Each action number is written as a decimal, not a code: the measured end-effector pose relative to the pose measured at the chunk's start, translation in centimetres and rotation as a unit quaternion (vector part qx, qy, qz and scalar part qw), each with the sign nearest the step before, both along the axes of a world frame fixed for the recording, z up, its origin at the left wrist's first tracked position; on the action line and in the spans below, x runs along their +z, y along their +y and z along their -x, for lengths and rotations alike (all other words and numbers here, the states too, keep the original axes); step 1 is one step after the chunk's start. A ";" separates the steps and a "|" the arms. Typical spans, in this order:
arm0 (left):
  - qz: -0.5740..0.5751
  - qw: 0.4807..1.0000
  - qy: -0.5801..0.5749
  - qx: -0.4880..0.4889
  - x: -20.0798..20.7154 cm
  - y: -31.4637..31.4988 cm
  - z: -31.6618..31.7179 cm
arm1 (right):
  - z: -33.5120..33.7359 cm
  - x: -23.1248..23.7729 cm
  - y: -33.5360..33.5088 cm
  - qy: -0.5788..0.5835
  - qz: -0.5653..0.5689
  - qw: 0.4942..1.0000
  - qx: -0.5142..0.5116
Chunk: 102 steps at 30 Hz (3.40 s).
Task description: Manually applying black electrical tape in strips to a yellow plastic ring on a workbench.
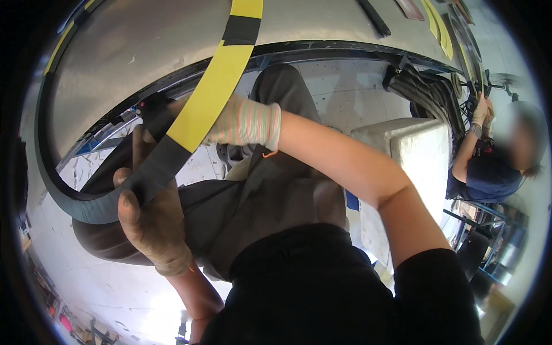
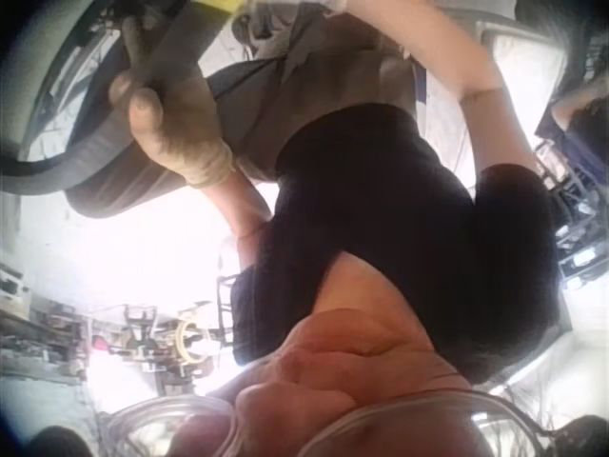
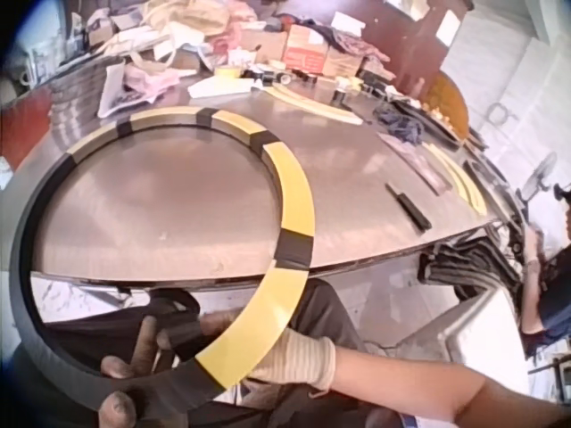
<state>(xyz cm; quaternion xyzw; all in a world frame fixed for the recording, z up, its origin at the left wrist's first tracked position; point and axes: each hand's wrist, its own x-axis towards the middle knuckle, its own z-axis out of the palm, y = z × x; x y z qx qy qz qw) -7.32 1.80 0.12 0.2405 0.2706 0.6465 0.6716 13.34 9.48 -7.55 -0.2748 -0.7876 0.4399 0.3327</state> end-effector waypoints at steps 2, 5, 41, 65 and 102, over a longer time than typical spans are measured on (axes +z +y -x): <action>0.032 0.999 -0.019 0.016 0.5 -0.6 -0.6 | 1.1 -1.3 0.7 0.148 0.186 0.970 0.051; 0.100 0.995 -0.012 0.024 1.0 -1.4 -1.1 | -2.0 5.0 -2.0 0.176 0.346 0.921 0.035; 0.039 0.996 -0.084 0.012 0.5 -0.8 -0.9 | -4.1 16.5 -2.3 0.099 0.380 0.916 -0.078; 0.027 0.999 -0.024 0.022 0.1 -0.9 -1.3 | -2.0 5.0 -2.2 0.324 0.368 0.870 0.050; 0.047 0.995 -0.057 0.072 -0.3 -1.0 -0.7 | -6.2 16.0 -2.8 0.101 0.493 0.861 0.073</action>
